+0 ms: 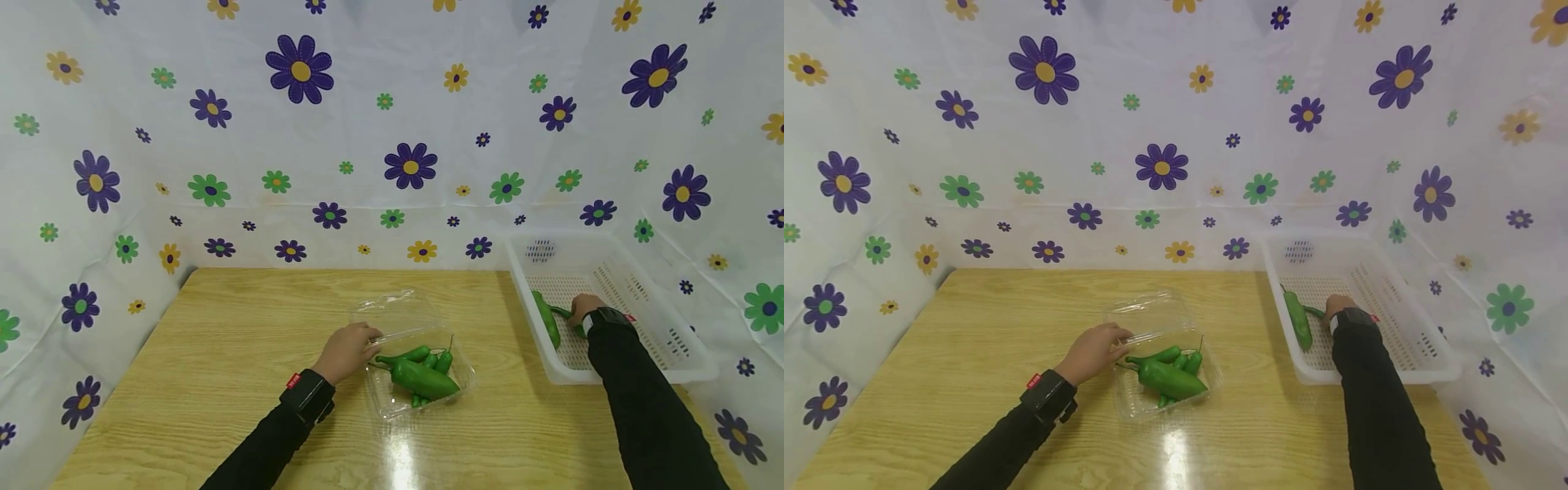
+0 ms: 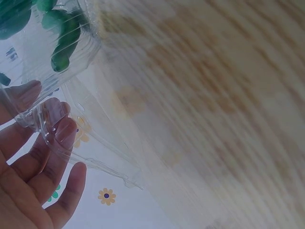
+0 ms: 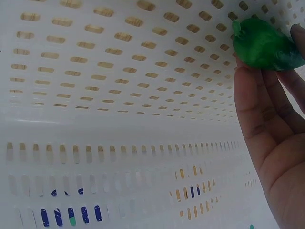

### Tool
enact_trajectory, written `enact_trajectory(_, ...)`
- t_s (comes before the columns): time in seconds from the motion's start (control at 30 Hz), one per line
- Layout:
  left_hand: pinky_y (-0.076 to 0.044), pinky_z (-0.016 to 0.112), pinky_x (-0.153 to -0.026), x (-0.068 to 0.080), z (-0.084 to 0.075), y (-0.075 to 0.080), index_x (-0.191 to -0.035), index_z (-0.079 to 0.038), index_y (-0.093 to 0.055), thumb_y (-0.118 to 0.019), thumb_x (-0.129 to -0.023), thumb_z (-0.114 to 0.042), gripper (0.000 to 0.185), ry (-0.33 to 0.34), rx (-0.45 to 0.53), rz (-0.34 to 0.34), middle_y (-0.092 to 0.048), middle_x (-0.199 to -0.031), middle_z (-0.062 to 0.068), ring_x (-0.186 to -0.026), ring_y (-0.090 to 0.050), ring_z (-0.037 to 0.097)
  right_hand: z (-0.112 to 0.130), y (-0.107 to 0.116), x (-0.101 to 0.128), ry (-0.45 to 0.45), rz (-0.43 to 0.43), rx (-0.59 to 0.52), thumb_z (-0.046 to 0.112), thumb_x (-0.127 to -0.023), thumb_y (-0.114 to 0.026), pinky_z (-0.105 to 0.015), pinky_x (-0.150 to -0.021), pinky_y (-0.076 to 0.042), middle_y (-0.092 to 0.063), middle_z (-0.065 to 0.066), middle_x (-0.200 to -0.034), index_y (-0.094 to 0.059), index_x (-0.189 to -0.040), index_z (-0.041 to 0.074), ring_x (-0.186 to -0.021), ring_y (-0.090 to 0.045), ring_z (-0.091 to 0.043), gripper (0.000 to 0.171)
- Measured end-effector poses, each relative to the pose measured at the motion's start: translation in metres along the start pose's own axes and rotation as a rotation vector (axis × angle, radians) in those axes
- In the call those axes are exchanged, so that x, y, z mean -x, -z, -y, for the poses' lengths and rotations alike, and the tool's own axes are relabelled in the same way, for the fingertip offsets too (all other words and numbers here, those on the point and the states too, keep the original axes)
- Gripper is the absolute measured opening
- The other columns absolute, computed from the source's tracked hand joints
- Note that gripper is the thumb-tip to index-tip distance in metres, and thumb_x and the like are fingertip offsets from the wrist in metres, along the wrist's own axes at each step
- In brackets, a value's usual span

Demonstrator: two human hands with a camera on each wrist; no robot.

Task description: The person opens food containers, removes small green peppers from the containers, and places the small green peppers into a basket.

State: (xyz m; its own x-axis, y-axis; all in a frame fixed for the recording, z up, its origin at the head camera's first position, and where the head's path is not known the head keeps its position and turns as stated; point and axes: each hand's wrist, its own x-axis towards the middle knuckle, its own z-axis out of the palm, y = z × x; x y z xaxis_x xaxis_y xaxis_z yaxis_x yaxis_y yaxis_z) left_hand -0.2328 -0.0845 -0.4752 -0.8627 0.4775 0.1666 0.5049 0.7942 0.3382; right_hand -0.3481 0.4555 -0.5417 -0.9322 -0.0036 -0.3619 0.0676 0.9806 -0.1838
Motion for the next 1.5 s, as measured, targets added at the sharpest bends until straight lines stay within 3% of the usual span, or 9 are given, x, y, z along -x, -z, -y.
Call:
enact_trajectory(0.13,-0.054,0.034,-0.068,0.0,0.0,0.0,-0.105,-0.008,-0.071,-0.07,-0.084,-0.019,0.023,0.002,-0.01,-0.001,-0.068,-0.092,0.006,-0.081,-0.065,0.02,-0.016,-0.012,-0.016,0.033,-0.04,0.011,0.029,-0.077,-0.077,-0.043,-0.062,-0.052,-0.065,-0.022,-0.083,-0.066,-0.09,-0.008,-0.073,-0.062,-0.034,0.04)
enact_trajectory(0.27,-0.053,0.033,-0.067,0.0,0.001,0.0,-0.105,-0.008,-0.071,-0.07,-0.084,-0.019,0.023,0.005,-0.011,-0.003,-0.067,-0.091,0.005,-0.08,-0.064,0.02,-0.076,-0.05,-0.082,0.066,-0.124,0.072,0.035,-0.081,-0.073,-0.039,-0.056,-0.049,-0.066,-0.015,-0.075,-0.07,-0.085,-0.001,-0.063,-0.06,-0.027,0.037)
enact_trajectory(0.33,-0.053,0.032,-0.067,0.0,0.001,-0.001,-0.106,-0.008,-0.071,-0.07,-0.084,-0.02,0.024,0.007,-0.013,0.0,-0.067,-0.092,0.005,-0.08,-0.064,0.019,-0.089,-0.058,-0.1,0.019,-0.107,0.104,0.034,-0.087,-0.066,-0.042,-0.061,-0.05,-0.067,-0.015,-0.077,-0.07,-0.085,0.0,-0.066,-0.061,-0.028,0.035)
enact_trajectory(0.43,-0.053,0.032,-0.068,0.0,0.002,-0.002,-0.107,-0.009,-0.071,-0.07,-0.085,-0.02,0.025,0.008,-0.017,0.005,-0.067,-0.093,0.005,-0.081,-0.064,0.019,-0.085,-0.049,-0.087,0.073,-0.15,0.096,0.044,-0.088,-0.063,-0.036,-0.05,-0.042,-0.058,-0.006,-0.057,-0.064,-0.063,0.008,-0.05,-0.051,-0.02,0.044)
enact_trajectory(0.6,-0.053,0.031,-0.068,0.001,0.001,-0.004,-0.107,-0.009,-0.07,-0.07,-0.085,-0.02,0.025,0.007,-0.016,0.007,-0.068,-0.094,0.005,-0.081,-0.064,0.019,0.019,0.031,0.036,0.074,-0.092,0.063,0.033,-0.093,-0.057,-0.03,-0.047,-0.033,-0.033,0.005,-0.047,-0.043,-0.049,0.016,-0.044,-0.033,-0.011,0.049)
enact_trajectory(0.73,-0.053,0.031,-0.067,-0.001,0.002,-0.004,-0.107,-0.009,-0.07,-0.07,-0.085,-0.02,0.025,0.002,-0.022,0.003,-0.068,-0.093,0.005,-0.08,-0.064,0.019,0.081,0.081,0.102,0.078,-0.06,0.096,0.018,-0.093,-0.054,-0.033,-0.055,-0.047,-0.056,-0.009,-0.06,-0.06,-0.069,-0.004,-0.056,-0.053,-0.019,0.033)
enact_trajectory(0.87,-0.053,0.032,-0.068,-0.002,0.003,-0.004,-0.107,-0.008,-0.07,-0.07,-0.084,-0.02,0.026,-0.001,-0.022,-0.002,-0.068,-0.093,0.005,-0.082,-0.064,0.02,0.107,0.102,0.12,0.099,-0.101,0.148,0.02,-0.092,-0.055,-0.049,-0.073,-0.054,-0.067,-0.026,-0.092,-0.062,-0.103,-0.014,-0.078,-0.065,-0.034,0.036)
enact_trajectory(1.17,-0.053,0.032,-0.067,0.0,0.0,-0.002,-0.107,-0.009,-0.071,-0.07,-0.084,-0.02,0.026,0.003,-0.024,0.007,-0.068,-0.092,0.005,-0.081,-0.065,0.02,0.181,0.109,0.152,0.252,-0.31,0.174,0.025,-0.09,-0.061,-0.042,-0.067,-0.055,-0.07,-0.016,-0.09,-0.065,-0.104,-0.001,-0.071,-0.062,-0.024,0.03)
enact_trajectory(1.5,-0.053,0.034,-0.069,0.0,-0.001,-0.002,-0.108,-0.008,-0.07,-0.07,-0.084,-0.02,0.027,0.011,-0.038,0.002,-0.068,-0.092,0.005,-0.081,-0.065,0.02,0.263,0.076,0.183,0.531,-0.438,0.18,0.022,-0.088,-0.066,-0.032,-0.059,-0.054,-0.07,-0.011,-0.087,-0.066,-0.099,0.004,-0.072,-0.065,-0.021,0.021)
